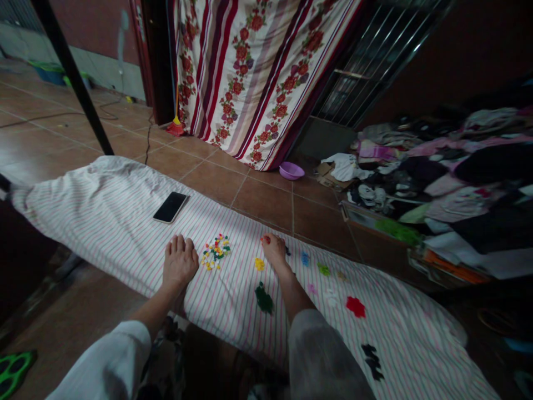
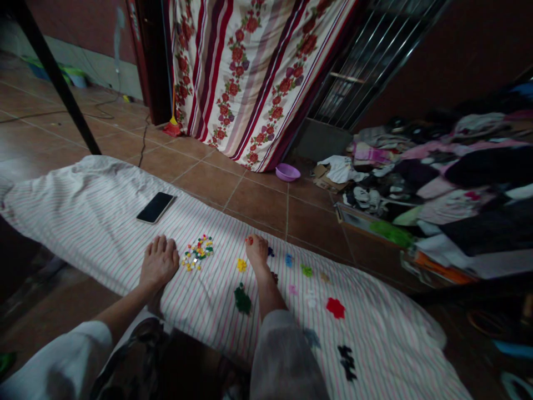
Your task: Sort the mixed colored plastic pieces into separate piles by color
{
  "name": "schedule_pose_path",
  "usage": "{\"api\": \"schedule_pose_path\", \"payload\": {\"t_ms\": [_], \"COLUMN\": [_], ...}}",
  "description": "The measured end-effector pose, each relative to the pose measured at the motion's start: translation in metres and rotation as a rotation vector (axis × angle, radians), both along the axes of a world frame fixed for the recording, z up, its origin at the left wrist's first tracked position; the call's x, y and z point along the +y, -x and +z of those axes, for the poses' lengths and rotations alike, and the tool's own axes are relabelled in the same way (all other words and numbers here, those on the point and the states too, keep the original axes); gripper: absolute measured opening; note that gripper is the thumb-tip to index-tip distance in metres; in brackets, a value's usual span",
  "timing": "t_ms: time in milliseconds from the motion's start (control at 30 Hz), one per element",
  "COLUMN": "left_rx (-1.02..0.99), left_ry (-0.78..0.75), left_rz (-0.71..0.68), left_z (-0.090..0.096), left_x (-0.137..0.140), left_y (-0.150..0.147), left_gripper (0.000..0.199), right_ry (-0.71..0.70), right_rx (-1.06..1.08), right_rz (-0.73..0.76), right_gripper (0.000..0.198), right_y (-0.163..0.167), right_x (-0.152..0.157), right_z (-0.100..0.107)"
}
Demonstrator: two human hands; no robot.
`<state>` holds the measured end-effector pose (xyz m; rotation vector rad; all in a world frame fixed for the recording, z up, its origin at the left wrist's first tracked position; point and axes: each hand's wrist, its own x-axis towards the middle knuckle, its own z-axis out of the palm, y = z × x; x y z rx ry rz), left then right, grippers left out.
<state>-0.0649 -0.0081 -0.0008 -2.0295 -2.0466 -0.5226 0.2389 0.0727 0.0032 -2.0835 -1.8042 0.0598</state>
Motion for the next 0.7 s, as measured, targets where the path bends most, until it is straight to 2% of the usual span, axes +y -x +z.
{"api": "schedule_pose_path", "payload": {"t_ms": [233, 400, 567, 700], "left_rx": [0.003, -0.006, -0.016, -0.017], "left_ry": [0.0, -0.003, 0.006, 0.008], "left_rz": [0.004, 0.006, 0.005, 0.005], "left_z": [0.0, -0.002, -0.002, -0.004], "left_x": [0.0, 0.001, 0.001, 0.002], "left_y": [0.0, 0.0, 0.0, 0.0], "left_gripper": [0.041, 0.041, 0.042, 0.041], "right_ry": [-0.02, -0.094, -0.159, -0.119], "right_rx": [0.02, 0.062, 0.127, 0.171], "right_rz": [-0.016, 0.022, 0.202, 0.388], "right_gripper": [0.032, 0.035, 0.03, 0.023], "right_y": [0.002, 0.009, 0.037, 0.072], "right_x": [-0.001, -0.007, -0.015, -0.022], "right_z": [-0.003, 0.001, 0.009, 0.014]}}
